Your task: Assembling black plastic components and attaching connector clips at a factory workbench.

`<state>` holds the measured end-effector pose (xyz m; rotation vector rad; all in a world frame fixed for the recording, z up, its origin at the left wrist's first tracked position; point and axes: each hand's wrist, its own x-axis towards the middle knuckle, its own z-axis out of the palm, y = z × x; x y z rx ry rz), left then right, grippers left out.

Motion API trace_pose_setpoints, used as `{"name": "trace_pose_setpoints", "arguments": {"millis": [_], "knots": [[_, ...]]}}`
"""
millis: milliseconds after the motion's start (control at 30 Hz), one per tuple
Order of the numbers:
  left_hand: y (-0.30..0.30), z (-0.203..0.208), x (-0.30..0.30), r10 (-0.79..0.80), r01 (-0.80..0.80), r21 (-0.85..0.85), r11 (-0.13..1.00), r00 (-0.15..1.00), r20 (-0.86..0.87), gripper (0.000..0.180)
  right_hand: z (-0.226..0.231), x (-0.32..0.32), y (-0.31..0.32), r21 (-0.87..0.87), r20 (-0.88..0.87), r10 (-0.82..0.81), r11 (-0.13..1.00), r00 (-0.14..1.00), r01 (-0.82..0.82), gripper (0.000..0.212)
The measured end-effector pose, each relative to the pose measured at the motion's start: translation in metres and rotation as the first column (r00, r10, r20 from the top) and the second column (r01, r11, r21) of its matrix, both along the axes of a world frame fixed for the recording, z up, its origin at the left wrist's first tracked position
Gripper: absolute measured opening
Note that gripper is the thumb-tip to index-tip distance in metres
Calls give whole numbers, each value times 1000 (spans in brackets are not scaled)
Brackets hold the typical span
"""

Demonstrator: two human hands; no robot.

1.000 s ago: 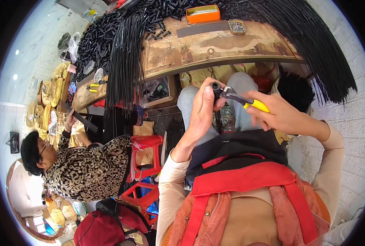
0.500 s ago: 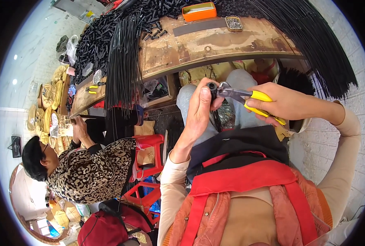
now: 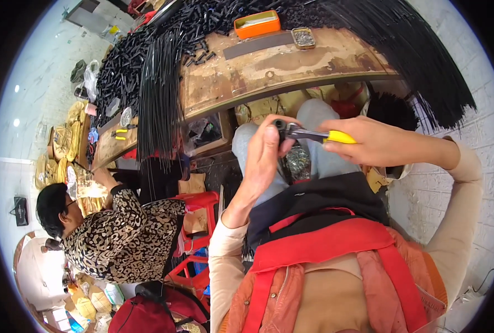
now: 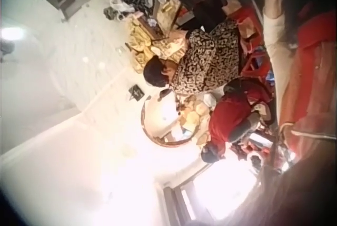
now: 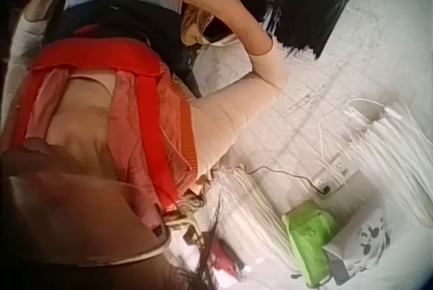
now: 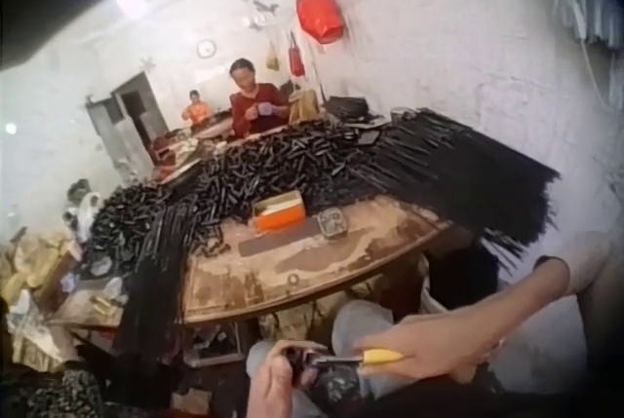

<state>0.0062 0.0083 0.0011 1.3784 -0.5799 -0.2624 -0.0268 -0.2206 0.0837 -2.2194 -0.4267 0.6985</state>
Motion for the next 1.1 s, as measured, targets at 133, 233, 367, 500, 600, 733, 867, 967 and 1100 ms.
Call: {"name": "trace_pose_setpoints", "arguments": {"millis": [133,233,367,500,600,733,867,967,1100], "knots": [[36,63,25,597,-581,154,799,798,-87,43,-32,38,-3,111,-19,-178,978,984,179,35],[157,157,102,610,-569,-299,766,790,61,46,-112,83,-68,26,499,-253,960,829,278,43],[227,251,87,413,-369,-252,895,898,152,42,-123,120,-79,-305,664,-210,800,718,516,40],[108,145,37,672,-673,134,728,738,57,47,-148,140,-109,-323,818,-114,720,564,614,36],[102,48,15,538,-499,379,780,843,4,52,-139,150,-138,-391,826,-41,676,562,624,27],[164,-121,-4,615,-443,671,594,788,-24,27,-152,182,-171,-491,862,117,441,494,751,18],[160,-213,-19,510,-470,810,351,821,256,21,-124,175,-192,-528,831,53,387,554,756,38],[150,-251,-28,604,-490,780,388,775,186,27,-154,192,-263,-565,806,24,333,592,755,39],[171,-315,-52,676,-598,759,259,673,300,37,-191,233,-326,-676,719,114,346,686,651,34]]}}
